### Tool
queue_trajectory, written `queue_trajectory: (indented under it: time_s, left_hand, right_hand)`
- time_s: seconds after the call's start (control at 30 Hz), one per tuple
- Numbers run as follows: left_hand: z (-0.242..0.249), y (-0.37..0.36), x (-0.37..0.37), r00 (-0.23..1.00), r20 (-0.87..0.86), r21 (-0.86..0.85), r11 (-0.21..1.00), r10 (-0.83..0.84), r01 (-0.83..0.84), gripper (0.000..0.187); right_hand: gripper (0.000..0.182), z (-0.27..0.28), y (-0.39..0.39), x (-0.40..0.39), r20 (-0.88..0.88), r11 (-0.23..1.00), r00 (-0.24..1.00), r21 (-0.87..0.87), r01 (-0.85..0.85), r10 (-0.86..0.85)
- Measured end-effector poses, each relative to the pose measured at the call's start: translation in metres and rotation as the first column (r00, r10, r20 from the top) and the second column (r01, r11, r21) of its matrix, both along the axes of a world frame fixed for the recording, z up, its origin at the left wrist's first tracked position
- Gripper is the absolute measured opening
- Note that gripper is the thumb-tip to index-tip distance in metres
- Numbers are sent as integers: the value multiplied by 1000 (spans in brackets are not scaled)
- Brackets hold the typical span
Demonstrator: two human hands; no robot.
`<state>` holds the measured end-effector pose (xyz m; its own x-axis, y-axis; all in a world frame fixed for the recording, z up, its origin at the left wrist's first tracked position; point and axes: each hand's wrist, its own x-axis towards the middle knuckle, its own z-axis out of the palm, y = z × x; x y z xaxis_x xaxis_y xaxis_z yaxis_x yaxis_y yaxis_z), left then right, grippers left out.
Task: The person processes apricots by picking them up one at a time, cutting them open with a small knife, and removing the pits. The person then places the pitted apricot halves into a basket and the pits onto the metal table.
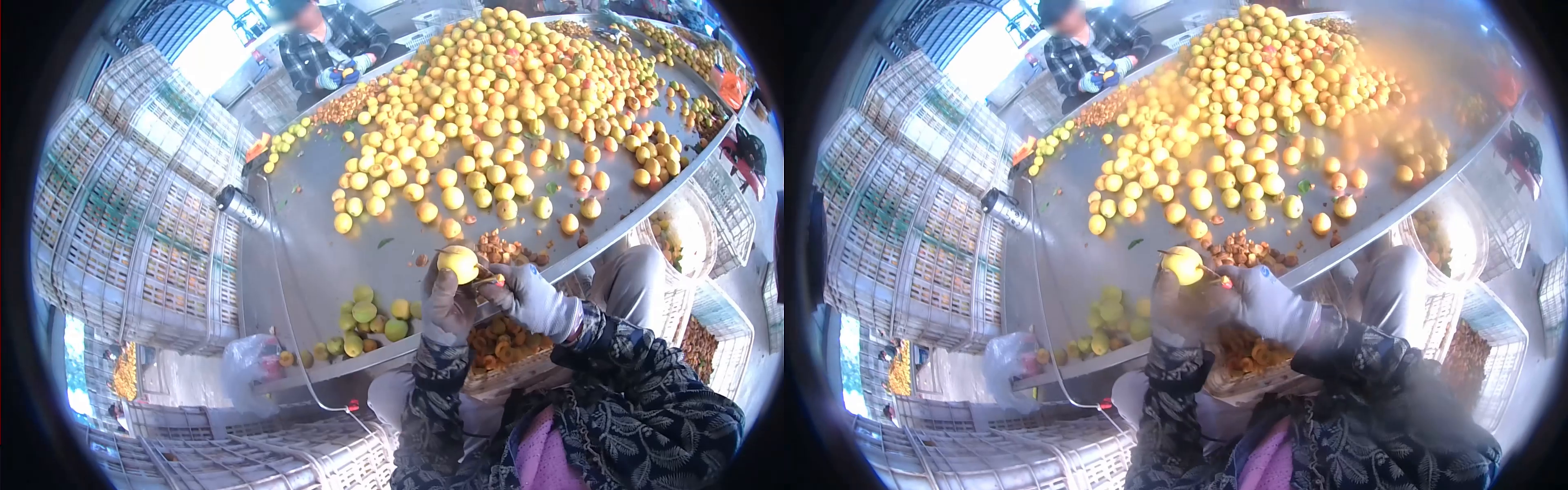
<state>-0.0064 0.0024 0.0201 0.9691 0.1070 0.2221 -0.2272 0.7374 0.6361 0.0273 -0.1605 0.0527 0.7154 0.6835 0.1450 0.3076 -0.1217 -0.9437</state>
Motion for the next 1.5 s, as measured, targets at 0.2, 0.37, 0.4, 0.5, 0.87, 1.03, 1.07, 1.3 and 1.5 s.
queue_trajectory:
  time_s: [0.2,0.37,0.4,0.5,0.87,1.03,1.07,1.3,1.5]
  left_hand:
    - [13,1,-5,993,-86,73,995,76,-70,45]
    - [26,25,-5,1000,-17,384,923,26,-18,45]
    - [28,32,-4,998,22,503,864,-54,35,46]
    - [42,43,-4,982,-164,731,656,-97,187,48]
    - [28,-22,-10,969,-58,313,926,241,-212,48]
    - [28,18,-6,991,-89,642,766,97,-17,40]
    - [28,23,-5,991,-121,761,646,50,60,40]
    - [18,-21,-1,966,17,360,899,260,-248,56]
    - [16,-36,-9,956,-61,296,920,286,-256,40]
  right_hand:
    - [47,0,-2,1,-61,994,994,69,-86,90]
    - [37,13,-11,13,-79,965,962,40,-259,262]
    - [30,12,-13,12,-68,953,951,11,-301,301]
    - [26,-16,-18,16,-125,947,939,13,-322,321]
    - [24,0,-18,9,-198,944,936,216,-249,292]
    - [35,-8,-19,21,-103,938,937,141,-318,333]
    - [35,-20,-16,22,-64,935,943,170,-311,326]
    - [28,-18,-12,2,-432,936,866,336,-107,254]
    - [22,-10,-20,6,-328,933,890,277,-229,316]
